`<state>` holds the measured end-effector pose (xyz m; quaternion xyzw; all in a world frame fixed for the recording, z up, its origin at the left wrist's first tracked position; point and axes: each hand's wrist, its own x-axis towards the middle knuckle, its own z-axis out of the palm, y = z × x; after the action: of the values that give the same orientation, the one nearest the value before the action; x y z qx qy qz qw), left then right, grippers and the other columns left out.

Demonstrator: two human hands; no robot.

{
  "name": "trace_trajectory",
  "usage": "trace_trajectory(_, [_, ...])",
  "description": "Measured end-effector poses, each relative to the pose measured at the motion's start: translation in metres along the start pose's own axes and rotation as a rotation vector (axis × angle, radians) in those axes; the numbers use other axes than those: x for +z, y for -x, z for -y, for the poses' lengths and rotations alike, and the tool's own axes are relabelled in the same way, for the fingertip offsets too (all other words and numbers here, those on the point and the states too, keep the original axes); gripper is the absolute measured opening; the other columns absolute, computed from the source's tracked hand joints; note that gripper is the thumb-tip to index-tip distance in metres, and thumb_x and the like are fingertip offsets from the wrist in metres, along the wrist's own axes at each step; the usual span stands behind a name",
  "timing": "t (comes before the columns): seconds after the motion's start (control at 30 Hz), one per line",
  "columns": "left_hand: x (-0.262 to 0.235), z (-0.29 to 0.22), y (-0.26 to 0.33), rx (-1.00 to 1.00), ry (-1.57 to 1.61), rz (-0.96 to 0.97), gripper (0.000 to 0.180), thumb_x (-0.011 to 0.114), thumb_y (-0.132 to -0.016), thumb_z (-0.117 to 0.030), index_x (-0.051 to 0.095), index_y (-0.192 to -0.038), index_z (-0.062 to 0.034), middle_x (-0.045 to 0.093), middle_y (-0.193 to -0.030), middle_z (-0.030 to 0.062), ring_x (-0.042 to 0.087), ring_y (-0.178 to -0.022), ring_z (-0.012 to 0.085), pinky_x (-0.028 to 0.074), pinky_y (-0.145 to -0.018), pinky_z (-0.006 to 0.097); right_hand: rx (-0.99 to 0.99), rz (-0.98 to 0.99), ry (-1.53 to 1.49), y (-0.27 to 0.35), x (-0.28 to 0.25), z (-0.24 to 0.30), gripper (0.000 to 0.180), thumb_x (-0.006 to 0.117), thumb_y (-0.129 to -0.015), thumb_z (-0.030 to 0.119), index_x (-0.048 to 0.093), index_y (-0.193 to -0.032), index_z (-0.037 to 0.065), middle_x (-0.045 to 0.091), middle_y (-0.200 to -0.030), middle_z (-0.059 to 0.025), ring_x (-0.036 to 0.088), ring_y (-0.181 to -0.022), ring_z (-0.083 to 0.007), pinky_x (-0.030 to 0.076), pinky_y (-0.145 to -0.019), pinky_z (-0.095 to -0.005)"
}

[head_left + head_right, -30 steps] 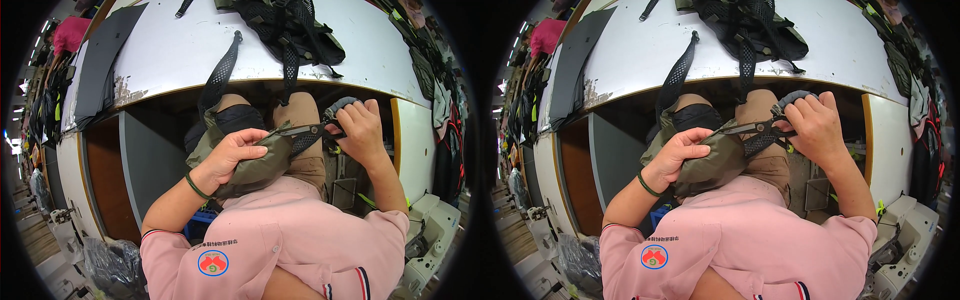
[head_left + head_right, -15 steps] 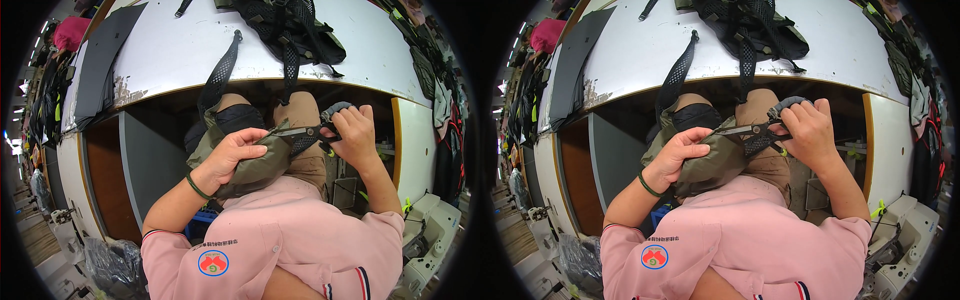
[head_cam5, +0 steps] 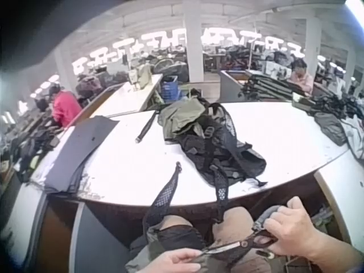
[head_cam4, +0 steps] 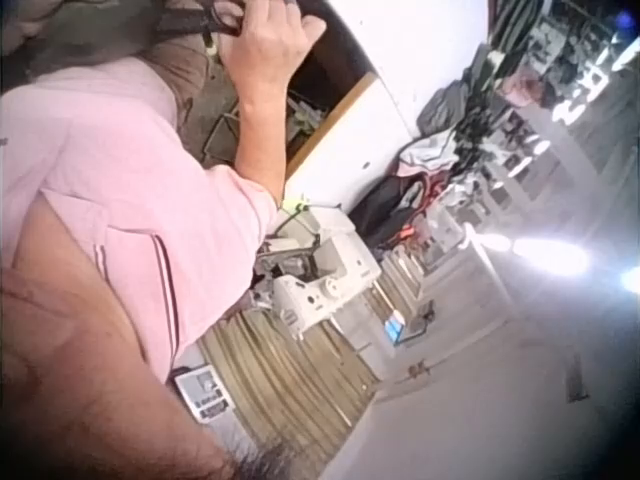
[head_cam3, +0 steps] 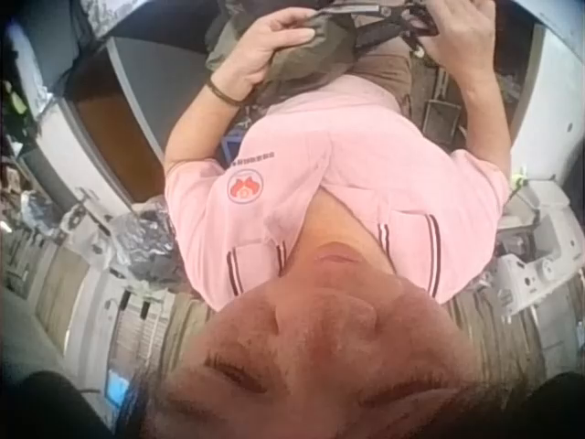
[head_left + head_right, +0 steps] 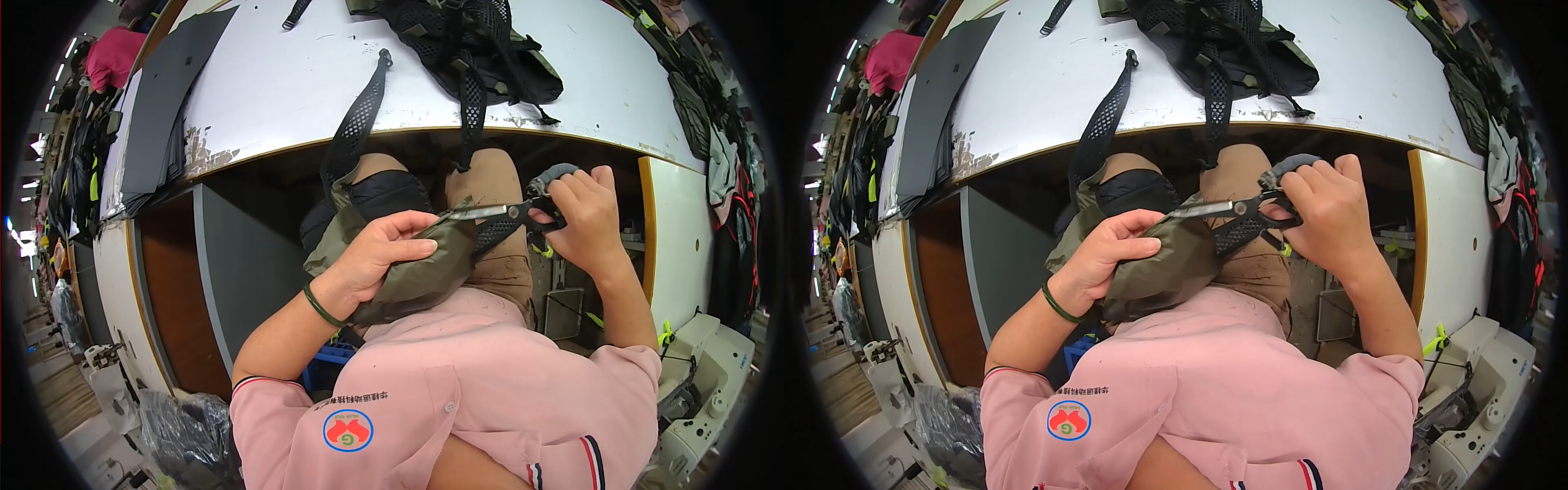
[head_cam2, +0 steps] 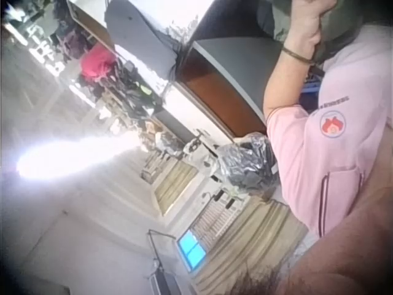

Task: Trimming excess material from fabric components using scissors.

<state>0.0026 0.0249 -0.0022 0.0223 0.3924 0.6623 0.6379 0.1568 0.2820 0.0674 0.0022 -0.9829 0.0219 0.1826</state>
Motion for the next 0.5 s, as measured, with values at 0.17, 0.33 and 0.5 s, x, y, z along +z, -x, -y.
trace_trajectory(0.17, [0.005, -0.001, -0.001, -0.016, -0.013, 0.016, 0.036, 0.071, -0.087, 0.000, 0.062, -0.122, 0.0007, 0.068, -0.110, 0.0062, 0.066, -0.096, 0.0114, 0.054, -0.087, 0.026, -0.109, 0.057, 0.009, -0.007, 0.000, 0.003, 0.030, 0.082, -0.066, 0.020, 0.056, -0.078, 0.012, 0.053, -0.072, -0.0012, 0.052, -0.070, -0.0208, 0.035, -0.071, -0.0378])
trace_trajectory(0.33, [0.004, 0.000, -0.002, -0.005, -0.060, 0.011, 0.036, 0.072, -0.087, 0.000, 0.062, -0.122, 0.0008, 0.069, -0.108, 0.0058, 0.066, -0.095, 0.0106, 0.055, -0.087, 0.025, -0.141, 0.035, 0.043, -0.011, -0.002, 0.000, 0.036, 0.083, -0.062, 0.020, 0.051, -0.075, 0.010, 0.050, -0.071, -0.0032, 0.050, -0.067, -0.0233, 0.034, -0.071, -0.0384])
trace_trajectory(0.5, [0.004, 0.000, -0.002, -0.012, -0.059, 0.014, 0.036, 0.072, -0.087, 0.000, 0.063, -0.121, 0.0006, 0.069, -0.107, 0.0058, 0.066, -0.095, 0.0102, 0.054, -0.086, 0.025, -0.142, 0.067, 0.051, -0.013, -0.003, 0.000, 0.029, 0.081, -0.068, 0.019, 0.054, -0.077, 0.012, 0.051, -0.072, -0.0007, 0.052, -0.070, -0.0200, 0.035, -0.072, -0.0377])
